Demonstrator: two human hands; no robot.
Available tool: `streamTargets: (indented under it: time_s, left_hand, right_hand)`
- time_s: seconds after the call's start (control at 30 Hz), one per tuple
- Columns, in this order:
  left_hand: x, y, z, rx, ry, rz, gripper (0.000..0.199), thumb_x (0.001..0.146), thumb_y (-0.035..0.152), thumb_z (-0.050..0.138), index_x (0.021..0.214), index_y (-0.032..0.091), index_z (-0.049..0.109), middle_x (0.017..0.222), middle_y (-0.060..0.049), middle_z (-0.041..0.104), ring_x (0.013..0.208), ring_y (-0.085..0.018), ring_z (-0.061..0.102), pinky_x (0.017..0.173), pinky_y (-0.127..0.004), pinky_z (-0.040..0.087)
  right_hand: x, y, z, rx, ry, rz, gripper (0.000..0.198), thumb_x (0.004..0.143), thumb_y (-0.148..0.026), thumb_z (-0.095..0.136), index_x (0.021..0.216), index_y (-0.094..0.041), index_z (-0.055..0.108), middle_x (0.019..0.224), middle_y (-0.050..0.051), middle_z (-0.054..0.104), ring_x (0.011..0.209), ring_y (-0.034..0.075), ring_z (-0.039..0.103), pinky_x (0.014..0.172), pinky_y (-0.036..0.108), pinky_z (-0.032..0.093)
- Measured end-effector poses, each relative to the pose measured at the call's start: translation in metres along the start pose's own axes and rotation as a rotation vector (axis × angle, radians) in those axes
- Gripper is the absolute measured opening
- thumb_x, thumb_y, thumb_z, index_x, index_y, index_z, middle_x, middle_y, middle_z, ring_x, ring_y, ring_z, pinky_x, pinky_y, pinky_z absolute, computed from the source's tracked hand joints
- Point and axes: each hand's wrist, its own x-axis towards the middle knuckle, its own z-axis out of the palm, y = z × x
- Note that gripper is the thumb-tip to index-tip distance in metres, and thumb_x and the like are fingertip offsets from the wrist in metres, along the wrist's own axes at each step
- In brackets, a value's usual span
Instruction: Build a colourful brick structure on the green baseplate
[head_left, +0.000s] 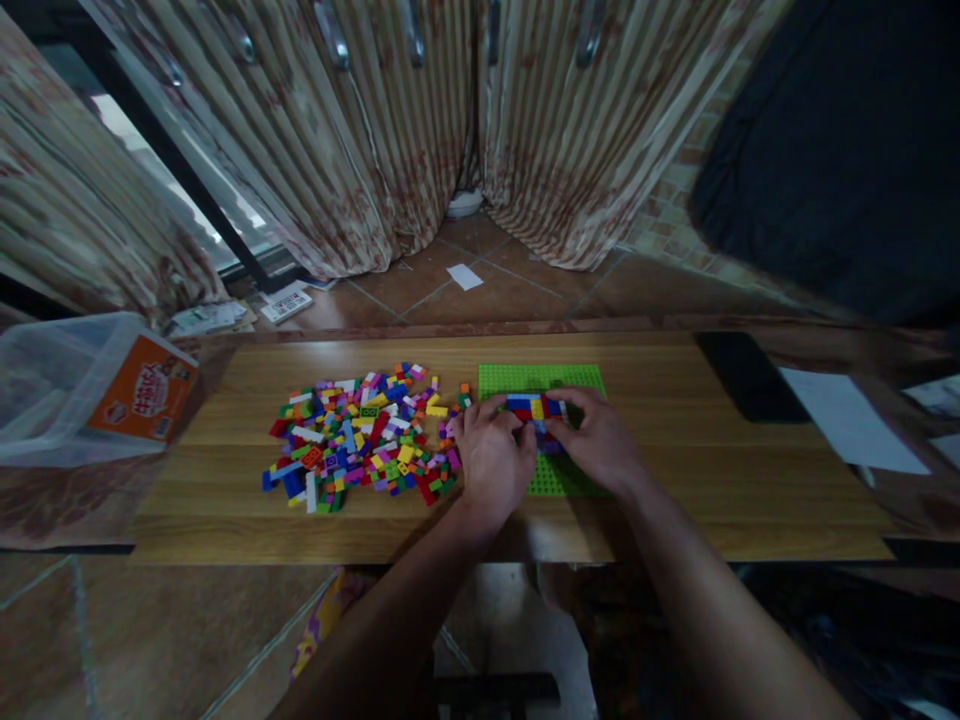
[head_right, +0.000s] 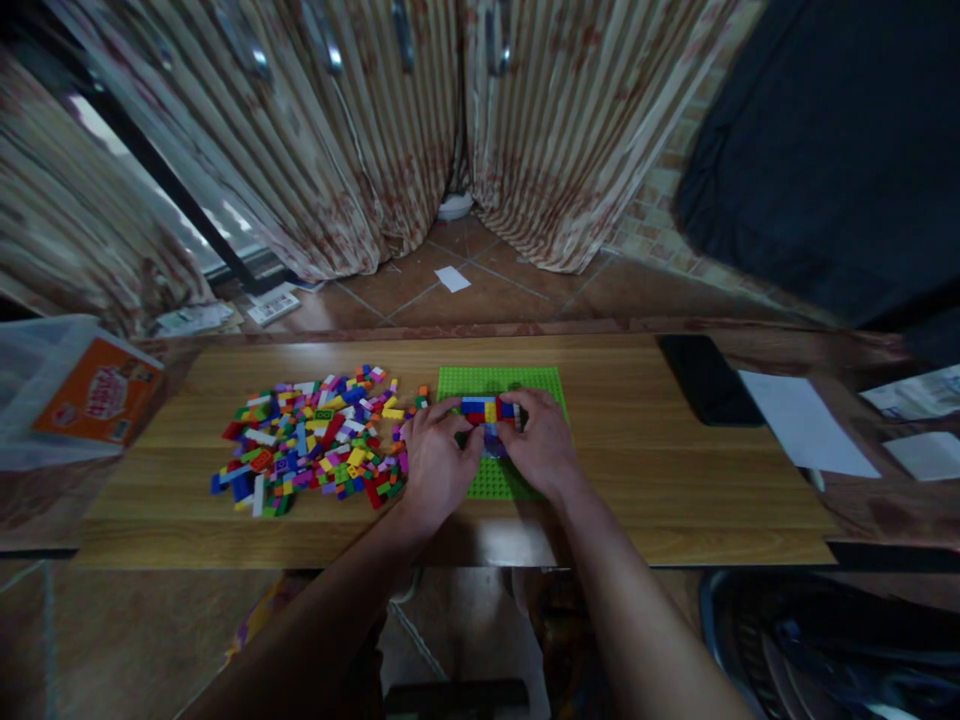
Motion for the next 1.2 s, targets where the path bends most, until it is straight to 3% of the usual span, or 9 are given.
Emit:
streamTargets:
  time_s: [0.37, 0.53, 0.7, 0.83, 0.97, 1.03, 1.2]
  left_hand:
    - [0.002, 0.003, 0.001, -0.013, 0.006, -0.034, 0.013, 0.082, 0.025, 0.065, 0.073, 0.022, 0.072, 0.119, -0.003, 0.068, 0.111, -0.028, 0.057, 0.099, -0.049, 0.039]
    - [0.003, 0.0, 0.004, 0.003, 0.004, -0.016, 0.013, 0.082, 0.024, 0.064, 0.073, 0.022, 0.072, 0.118, -0.004, 0.068, 0.109, -0.027, 0.057, 0.097, -0.047, 0.041]
    - [0.0, -0.002, 0.004, 0.004, 0.003, 0.031, 0.014, 0.084, 0.028, 0.062, 0.077, 0.022, 0.072, 0.12, -0.004, 0.067, 0.11, -0.028, 0.057, 0.099, -0.05, 0.04]
    - [0.004, -0.006, -0.009, -0.029, 0.022, 0.049, 0.015, 0.086, 0.028, 0.06, 0.078, 0.021, 0.071, 0.118, -0.005, 0.068, 0.11, -0.026, 0.058, 0.099, -0.048, 0.041]
    - [0.024, -0.028, -0.033, -0.174, 0.093, 0.027, 0.019, 0.089, 0.022, 0.053, 0.081, 0.018, 0.07, 0.108, -0.007, 0.071, 0.103, -0.02, 0.062, 0.099, -0.038, 0.045]
    - [0.036, -0.046, -0.046, -0.244, 0.098, -0.032, 0.02, 0.089, 0.023, 0.052, 0.082, 0.017, 0.07, 0.1, -0.007, 0.072, 0.095, -0.019, 0.065, 0.09, -0.032, 0.049]
    - [0.049, -0.084, -0.068, -0.235, -0.079, -0.131, 0.021, 0.084, 0.018, 0.052, 0.088, 0.016, 0.073, 0.083, -0.003, 0.074, 0.075, -0.016, 0.066, 0.071, -0.026, 0.05]
  right_hand:
    - [0.003, 0.001, 0.006, 0.133, 0.021, 0.068, 0.03, 0.067, -0.021, 0.062, 0.095, -0.023, 0.072, 0.099, 0.005, 0.067, 0.09, 0.022, 0.063, 0.089, 0.042, 0.049]
    - [0.002, -0.001, 0.007, 0.143, 0.01, 0.053, 0.031, 0.068, -0.02, 0.061, 0.097, -0.021, 0.072, 0.101, 0.006, 0.068, 0.093, 0.022, 0.063, 0.09, 0.042, 0.048]
    - [0.003, 0.004, 0.004, 0.142, -0.031, 0.046, 0.031, 0.07, -0.026, 0.063, 0.099, -0.02, 0.072, 0.102, 0.007, 0.068, 0.093, 0.022, 0.063, 0.09, 0.043, 0.048]
    - [0.006, 0.01, -0.001, 0.175, -0.014, 0.071, 0.032, 0.074, -0.033, 0.062, 0.102, -0.02, 0.071, 0.104, 0.009, 0.071, 0.092, 0.022, 0.065, 0.088, 0.043, 0.049]
    - [0.01, 0.011, -0.008, 0.154, 0.076, 0.122, 0.032, 0.079, -0.037, 0.058, 0.101, -0.019, 0.072, 0.104, 0.01, 0.072, 0.09, 0.022, 0.066, 0.083, 0.041, 0.051]
    - [0.011, 0.01, -0.009, 0.112, 0.118, 0.118, 0.032, 0.08, -0.038, 0.057, 0.099, -0.018, 0.073, 0.102, 0.01, 0.072, 0.088, 0.022, 0.066, 0.082, 0.04, 0.051]
    - [0.01, 0.007, -0.008, 0.097, 0.138, 0.095, 0.032, 0.081, -0.039, 0.055, 0.096, -0.019, 0.074, 0.099, 0.009, 0.073, 0.087, 0.022, 0.066, 0.084, 0.039, 0.05]
